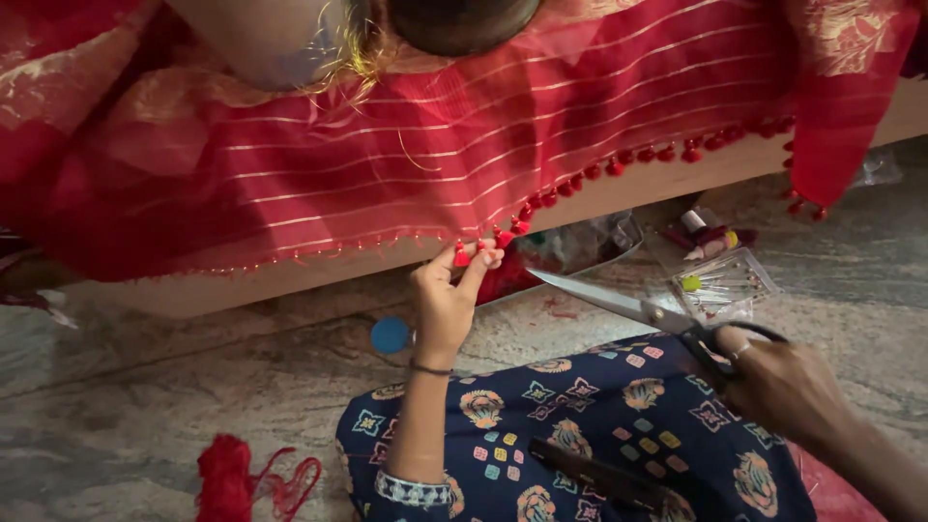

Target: Preparing decorative red fabric tassels and ribbons in a workshop environment.

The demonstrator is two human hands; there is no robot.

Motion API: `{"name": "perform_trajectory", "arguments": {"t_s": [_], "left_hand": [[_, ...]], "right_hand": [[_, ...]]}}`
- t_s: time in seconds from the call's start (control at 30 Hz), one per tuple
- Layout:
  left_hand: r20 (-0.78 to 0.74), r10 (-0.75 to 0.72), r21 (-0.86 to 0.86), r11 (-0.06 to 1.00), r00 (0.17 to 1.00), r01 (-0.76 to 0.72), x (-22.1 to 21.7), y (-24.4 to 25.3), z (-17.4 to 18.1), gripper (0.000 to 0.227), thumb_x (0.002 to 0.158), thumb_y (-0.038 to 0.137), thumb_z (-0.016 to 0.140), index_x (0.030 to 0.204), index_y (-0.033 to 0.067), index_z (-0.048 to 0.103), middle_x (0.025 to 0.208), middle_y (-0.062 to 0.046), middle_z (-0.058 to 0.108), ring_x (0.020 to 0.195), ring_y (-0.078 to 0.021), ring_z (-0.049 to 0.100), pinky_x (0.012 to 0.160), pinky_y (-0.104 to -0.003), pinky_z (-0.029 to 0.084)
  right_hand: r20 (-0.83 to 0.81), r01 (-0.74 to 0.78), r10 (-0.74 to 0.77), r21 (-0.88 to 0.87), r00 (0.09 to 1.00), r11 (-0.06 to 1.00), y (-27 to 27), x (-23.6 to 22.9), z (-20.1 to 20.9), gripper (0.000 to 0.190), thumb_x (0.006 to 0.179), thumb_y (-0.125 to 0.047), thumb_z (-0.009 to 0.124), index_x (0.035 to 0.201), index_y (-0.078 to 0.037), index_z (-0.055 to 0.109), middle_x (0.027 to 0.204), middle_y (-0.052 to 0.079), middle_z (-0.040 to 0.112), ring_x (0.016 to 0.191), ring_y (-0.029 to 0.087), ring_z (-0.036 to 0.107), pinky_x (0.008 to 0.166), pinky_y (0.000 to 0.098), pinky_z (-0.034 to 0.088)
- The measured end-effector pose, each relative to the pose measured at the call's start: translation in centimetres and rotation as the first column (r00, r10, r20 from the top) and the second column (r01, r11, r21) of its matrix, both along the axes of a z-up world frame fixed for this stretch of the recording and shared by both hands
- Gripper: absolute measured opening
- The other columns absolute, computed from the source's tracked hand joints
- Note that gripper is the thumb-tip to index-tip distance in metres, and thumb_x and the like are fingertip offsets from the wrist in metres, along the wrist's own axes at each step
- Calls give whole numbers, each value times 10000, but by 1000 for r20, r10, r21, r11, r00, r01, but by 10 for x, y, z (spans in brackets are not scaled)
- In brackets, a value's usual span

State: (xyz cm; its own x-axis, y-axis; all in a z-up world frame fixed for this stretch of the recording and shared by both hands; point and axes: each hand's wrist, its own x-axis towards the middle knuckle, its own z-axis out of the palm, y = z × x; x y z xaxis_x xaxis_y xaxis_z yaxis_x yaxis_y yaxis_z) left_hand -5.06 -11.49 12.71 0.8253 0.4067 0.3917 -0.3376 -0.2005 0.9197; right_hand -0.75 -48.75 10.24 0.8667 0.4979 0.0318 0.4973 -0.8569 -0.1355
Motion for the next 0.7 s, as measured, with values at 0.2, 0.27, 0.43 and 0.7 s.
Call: {"name": "perform_trajectory", "arguments": {"t_s": [0.2,0.27,0.43,0.7], "left_hand": [[-2,36,125,991,999,-35,-21,-9,35,189,988,26,632,1124,-61,730,980,-120,800,901,-125,762,820,-264,590],[-2,79,249,965,997,-76,-24,-8,40,193,977,36,641,1119,-49,741,967,-119,807,878,-122,762,771,-260,578],[-334,92,109,992,938,-59,-11,2,23,207,1015,26,662,1193,-19,756,865,-321,710,666,-163,504,643,-374,418],[-305,51,192,981,951,9,32,30,-13,300,1002,303,729,1029,8,775,947,-167,769,899,-278,728,855,-389,552]], "right_hand": [[62,-149,146,43,987,988,20,17,27,370,736,-349,783,977,-137,600,590,80,659,482,289,635,456,456,491],[87,-187,182,54,979,981,30,18,37,396,692,-304,797,990,-132,600,598,79,659,490,288,632,449,452,487],[63,-90,85,78,994,993,43,11,58,463,737,-442,864,997,-153,613,673,118,694,587,338,671,559,490,511],[34,23,-27,97,999,995,3,-1,17,406,728,-407,775,1006,-151,624,842,137,729,753,380,713,647,508,550]]}}
